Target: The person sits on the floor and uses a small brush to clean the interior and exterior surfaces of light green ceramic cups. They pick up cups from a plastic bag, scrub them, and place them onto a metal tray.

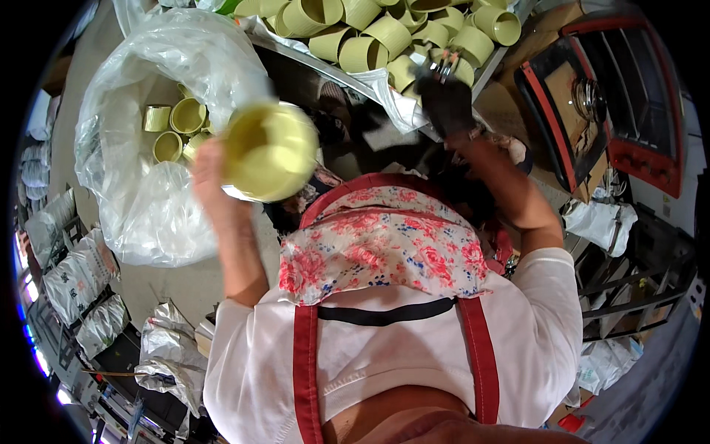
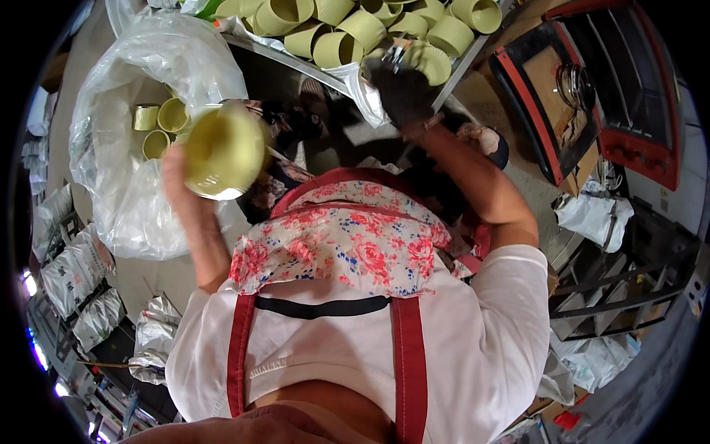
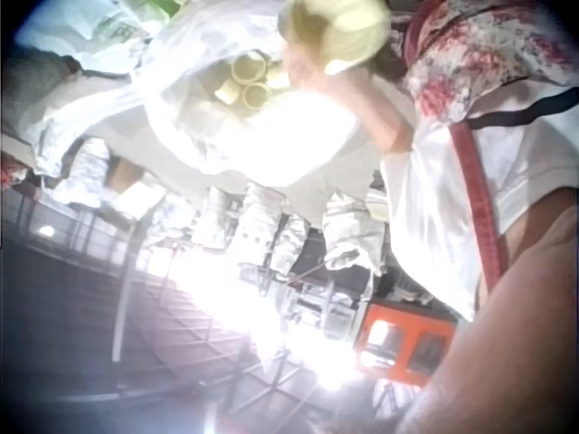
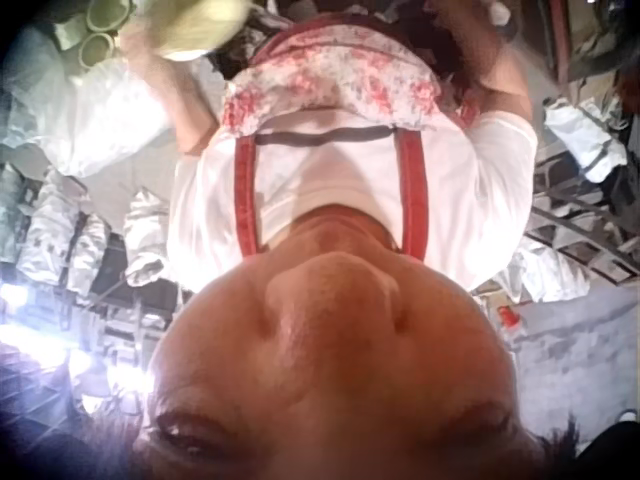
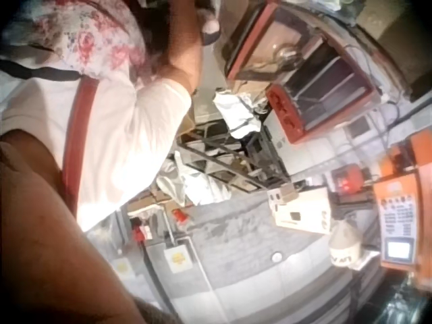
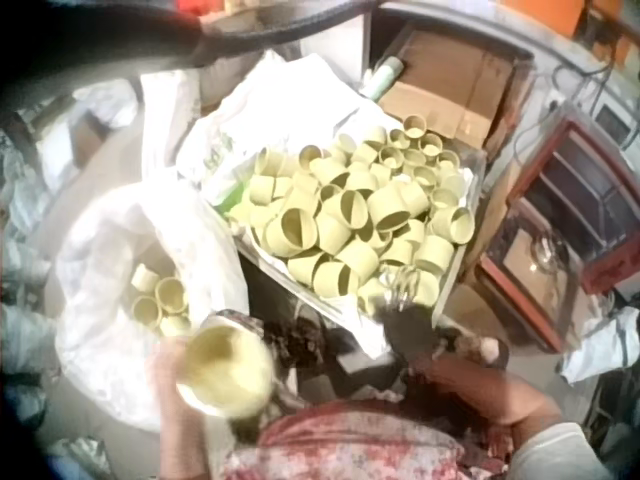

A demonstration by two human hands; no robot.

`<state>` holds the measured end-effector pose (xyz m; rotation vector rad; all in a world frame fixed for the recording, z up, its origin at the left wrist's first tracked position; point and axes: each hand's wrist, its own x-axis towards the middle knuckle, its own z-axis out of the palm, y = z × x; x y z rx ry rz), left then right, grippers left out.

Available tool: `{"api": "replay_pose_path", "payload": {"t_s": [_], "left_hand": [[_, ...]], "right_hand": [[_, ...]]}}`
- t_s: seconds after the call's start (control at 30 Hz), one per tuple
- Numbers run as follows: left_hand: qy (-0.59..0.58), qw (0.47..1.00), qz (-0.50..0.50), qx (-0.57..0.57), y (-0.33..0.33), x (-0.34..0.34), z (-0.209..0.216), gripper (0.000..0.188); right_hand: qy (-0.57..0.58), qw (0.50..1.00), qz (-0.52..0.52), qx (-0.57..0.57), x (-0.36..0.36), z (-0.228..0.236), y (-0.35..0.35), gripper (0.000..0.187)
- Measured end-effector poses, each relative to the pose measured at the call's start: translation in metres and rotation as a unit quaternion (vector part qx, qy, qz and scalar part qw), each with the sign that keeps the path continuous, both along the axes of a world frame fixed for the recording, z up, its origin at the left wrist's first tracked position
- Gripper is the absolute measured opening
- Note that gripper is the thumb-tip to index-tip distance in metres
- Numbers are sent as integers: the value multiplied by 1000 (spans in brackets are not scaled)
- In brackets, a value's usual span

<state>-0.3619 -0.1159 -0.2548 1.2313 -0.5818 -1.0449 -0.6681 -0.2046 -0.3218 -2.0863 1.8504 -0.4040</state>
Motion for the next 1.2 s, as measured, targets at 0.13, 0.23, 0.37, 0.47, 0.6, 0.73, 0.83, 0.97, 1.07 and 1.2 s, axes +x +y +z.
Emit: {"api": "replay_pose_path", "payload": {"t_s": [0.13, 0.23, 0.37, 0.47, 0.6, 0.73, 0.83, 0.97, 1.07, 1.2], "left_hand": [[-227, 924, 308, -8, 0, 71, 32, 38], [-187, 943, 275, -19, 13, 83, 22, 31], [-100, 980, 173, 7, 8, 58, -1, 19], [-101, 990, 95, 25, -2, 41, -13, 19], [-177, 984, -27, 2, -20, 14, -14, 16], [-244, 945, -206, -76, -44, -32, -9, 22], [-384, 827, -353, -209, -66, -69, 6, 45], [-409, 727, -515, -199, -68, -111, -3, 85], [-389, 725, -539, -181, -47, -112, -15, 81], [-344, 774, -532, 0, -21, -102, -28, 62]], "right_hand": [[-31, 999, 1, -36, -6, -60, -80, 24], [292, 875, 365, -124, -3, -113, -116, 28], [285, 889, 355, -45, -6, -160, -155, 23], [307, 876, 372, 15, -8, -141, -164, 25], [201, 925, 315, -68, -47, -100, -148, 20], [113, 935, 331, 66, -61, -13, -104, 19], [-137, 918, 225, 295, -41, 29, -41, 23], [-268, 870, 368, 189, -34, 15, 14, 24], [-224, 855, 464, 63, -26, 1, 33, 22], [-52, 878, 475, 15, -18, -14, 53, 24]]}}
